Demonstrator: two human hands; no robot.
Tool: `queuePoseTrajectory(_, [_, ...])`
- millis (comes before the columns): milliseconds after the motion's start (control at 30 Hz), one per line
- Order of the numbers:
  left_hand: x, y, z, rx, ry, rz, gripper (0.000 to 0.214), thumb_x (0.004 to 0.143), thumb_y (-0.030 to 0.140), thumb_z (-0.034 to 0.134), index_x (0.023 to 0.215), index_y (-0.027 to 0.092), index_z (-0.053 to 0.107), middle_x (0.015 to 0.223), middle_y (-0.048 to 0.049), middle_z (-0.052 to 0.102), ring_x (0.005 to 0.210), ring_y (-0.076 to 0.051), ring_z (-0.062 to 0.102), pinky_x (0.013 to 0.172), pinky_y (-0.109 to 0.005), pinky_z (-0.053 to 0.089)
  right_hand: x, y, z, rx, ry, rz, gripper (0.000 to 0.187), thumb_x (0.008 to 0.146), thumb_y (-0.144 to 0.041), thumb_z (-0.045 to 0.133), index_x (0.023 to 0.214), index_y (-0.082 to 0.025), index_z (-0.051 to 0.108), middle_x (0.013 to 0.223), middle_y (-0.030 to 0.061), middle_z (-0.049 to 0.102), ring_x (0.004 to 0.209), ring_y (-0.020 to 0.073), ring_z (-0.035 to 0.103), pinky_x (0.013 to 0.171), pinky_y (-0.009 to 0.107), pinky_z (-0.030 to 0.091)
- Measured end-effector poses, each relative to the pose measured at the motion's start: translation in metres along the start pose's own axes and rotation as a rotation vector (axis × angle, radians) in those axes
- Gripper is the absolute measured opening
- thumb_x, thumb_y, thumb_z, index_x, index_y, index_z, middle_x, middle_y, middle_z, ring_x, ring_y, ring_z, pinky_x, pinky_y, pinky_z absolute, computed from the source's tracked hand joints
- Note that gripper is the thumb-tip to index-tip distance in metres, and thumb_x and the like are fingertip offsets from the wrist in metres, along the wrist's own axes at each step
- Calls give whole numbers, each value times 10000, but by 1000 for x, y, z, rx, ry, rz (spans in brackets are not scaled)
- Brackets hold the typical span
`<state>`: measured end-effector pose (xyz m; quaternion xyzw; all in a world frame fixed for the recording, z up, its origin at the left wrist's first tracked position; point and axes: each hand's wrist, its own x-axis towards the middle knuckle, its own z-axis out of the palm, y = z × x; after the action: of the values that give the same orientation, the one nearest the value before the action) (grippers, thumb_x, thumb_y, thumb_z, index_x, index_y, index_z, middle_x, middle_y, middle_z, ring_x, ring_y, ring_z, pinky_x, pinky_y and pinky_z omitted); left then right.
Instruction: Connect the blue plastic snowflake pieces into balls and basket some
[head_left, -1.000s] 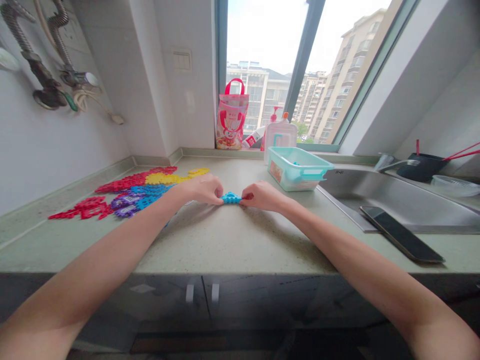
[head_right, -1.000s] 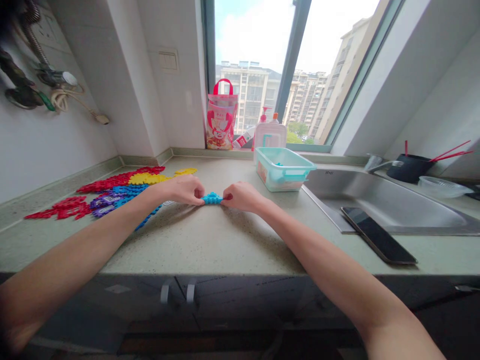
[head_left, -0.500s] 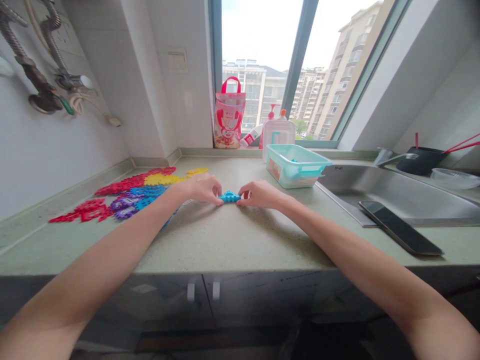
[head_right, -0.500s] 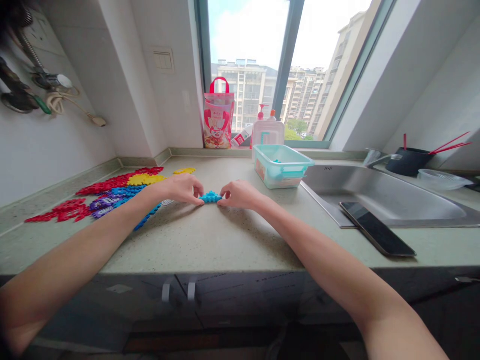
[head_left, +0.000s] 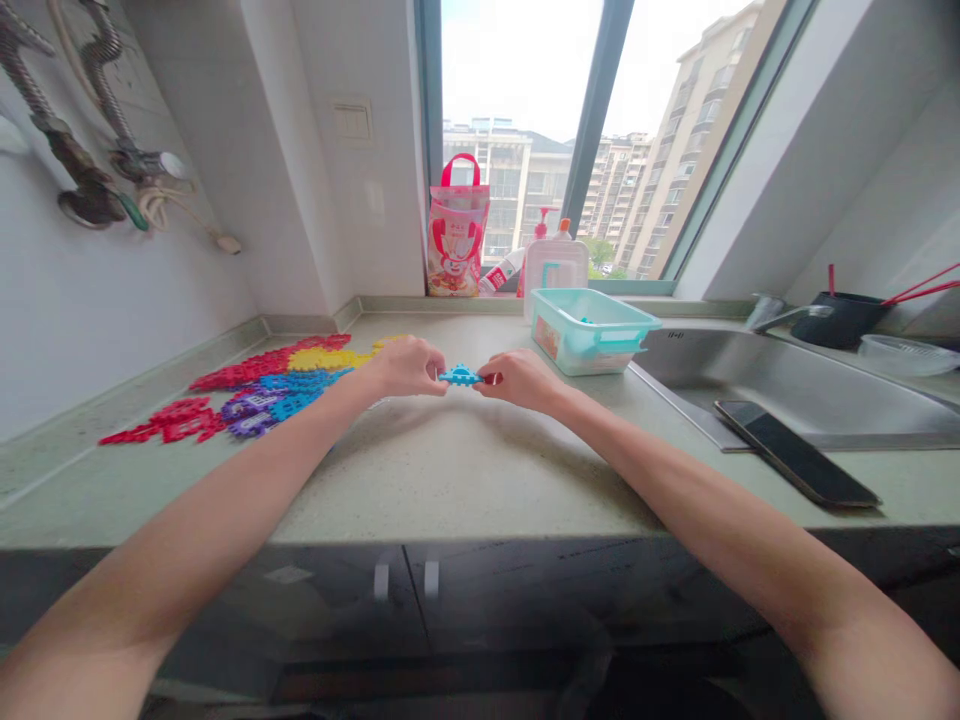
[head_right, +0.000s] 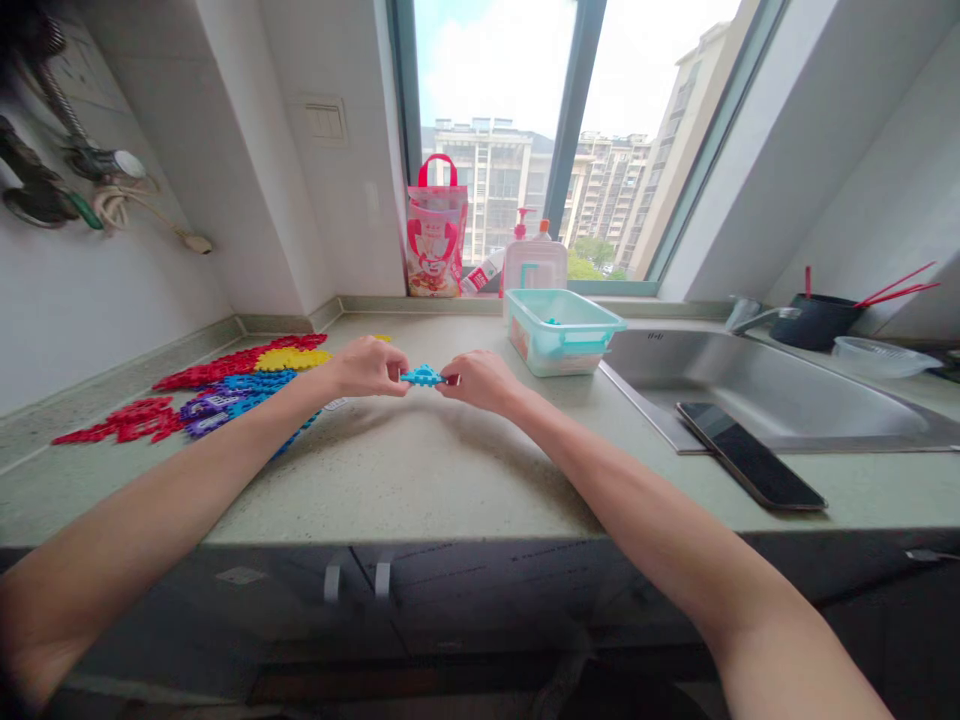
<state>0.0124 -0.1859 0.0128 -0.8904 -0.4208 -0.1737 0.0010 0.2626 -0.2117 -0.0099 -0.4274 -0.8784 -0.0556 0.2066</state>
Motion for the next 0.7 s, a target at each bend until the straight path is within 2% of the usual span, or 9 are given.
queuePoseTrajectory(133, [2, 3, -3, -109, 165, -45, 262, 770, 424, 750, 931, 217, 743, 765, 14, 771, 645, -139, 658, 634, -245, 414, 0, 10, -19, -33, 183, 41, 198, 913, -360, 666, 868, -257, 829, 851, -1, 774, 667, 125, 624, 649, 260, 359])
queuePoseTrajectory(233, [0, 3, -4, -110, 188, -61, 388, 784, 514, 753, 1041, 233, 677, 758, 35, 769, 647, -157, 673, 673, -262, 440, -2, 20, -39, -154, 311, 116, 215, 919, -383, 649, 872, -268, 824, 897, -1, 789, 711, 149, 659, 666, 274, 379])
queuePoseTrajectory(333, [-1, -5, -1, -37, 157, -60, 429, 787, 559, 739, 1081, 262, 641, 776, 53, 775, 680, -179, 690, 688, -277, 436, -5, 38, -61, -285, 400, 247, 260, 931, -444, 628, 920, -283, 832, 934, 10, 798, 752, 184, 684, 677, 295, 400])
queuePoseTrajectory(533, [1, -18, 13, 19, 24, -43, 430, 788, 607, 701, 1051, 269, 658, 810, 40, 784, 730, -182, 694, 682, -276, 405, -21, 97, -98, -391, 443, 608, 310, 876, -501, 665, 1013, -288, 844, 940, 63, 814, 869, 275, 715, 803, 373, 483])
queuePoseTrajectory(700, [-1, -9, 11, -69, -42, 34, 360, 858, 584, 661, 962, 245, 718, 891, 18, 788, 695, -137, 650, 668, -254, 380, -37, 130, -109, -436, 386, 801, 334, 842, -512, 686, 1021, -281, 848, 1007, 121, 805, 940, 324, 709, 840, 435, 508])
